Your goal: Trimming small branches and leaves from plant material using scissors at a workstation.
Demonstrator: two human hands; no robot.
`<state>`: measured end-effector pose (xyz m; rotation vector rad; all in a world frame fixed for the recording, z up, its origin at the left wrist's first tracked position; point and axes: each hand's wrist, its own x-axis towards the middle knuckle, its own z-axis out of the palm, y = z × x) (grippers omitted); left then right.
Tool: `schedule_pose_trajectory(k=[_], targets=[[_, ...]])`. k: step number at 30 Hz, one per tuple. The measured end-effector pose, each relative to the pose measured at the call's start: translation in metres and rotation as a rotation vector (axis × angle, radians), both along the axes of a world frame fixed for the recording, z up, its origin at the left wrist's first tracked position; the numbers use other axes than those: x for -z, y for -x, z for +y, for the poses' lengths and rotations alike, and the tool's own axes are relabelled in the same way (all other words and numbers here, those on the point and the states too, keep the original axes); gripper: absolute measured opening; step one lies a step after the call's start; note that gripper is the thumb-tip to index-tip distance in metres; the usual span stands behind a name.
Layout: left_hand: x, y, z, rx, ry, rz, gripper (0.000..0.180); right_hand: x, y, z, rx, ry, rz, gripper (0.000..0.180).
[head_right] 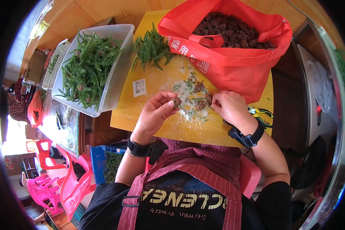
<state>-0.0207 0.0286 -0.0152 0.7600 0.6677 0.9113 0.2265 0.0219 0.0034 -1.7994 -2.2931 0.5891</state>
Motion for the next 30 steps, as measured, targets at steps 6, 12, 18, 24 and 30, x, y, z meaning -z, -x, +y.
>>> schedule_pose_trajectory(k=[6, 12, 18, 24, 30], targets=[[0.000, 0.001, 0.000, 0.009, 0.027, -0.004, 0.027, 0.004, -0.003, 0.003, 0.003, -0.040, 0.059, 0.011], [-0.007, -0.005, -0.001, 0.035, 0.035, -0.062, 0.033, -0.005, 0.002, 0.008, -0.047, -0.186, 0.334, 0.008], [-0.005, -0.007, -0.004, 0.019, -0.070, -0.179, 0.039, -0.064, 0.027, -0.016, 0.088, -0.270, 1.123, 0.015], [-0.017, -0.021, -0.007, 0.017, -0.133, -0.257, 0.039, -0.059, 0.044, -0.030, 0.147, -0.074, 1.474, 0.018], [-0.023, -0.026, -0.010, -0.011, -0.162, -0.292, 0.041, -0.039, 0.041, -0.030, 0.108, -0.101, 1.502, 0.020]])
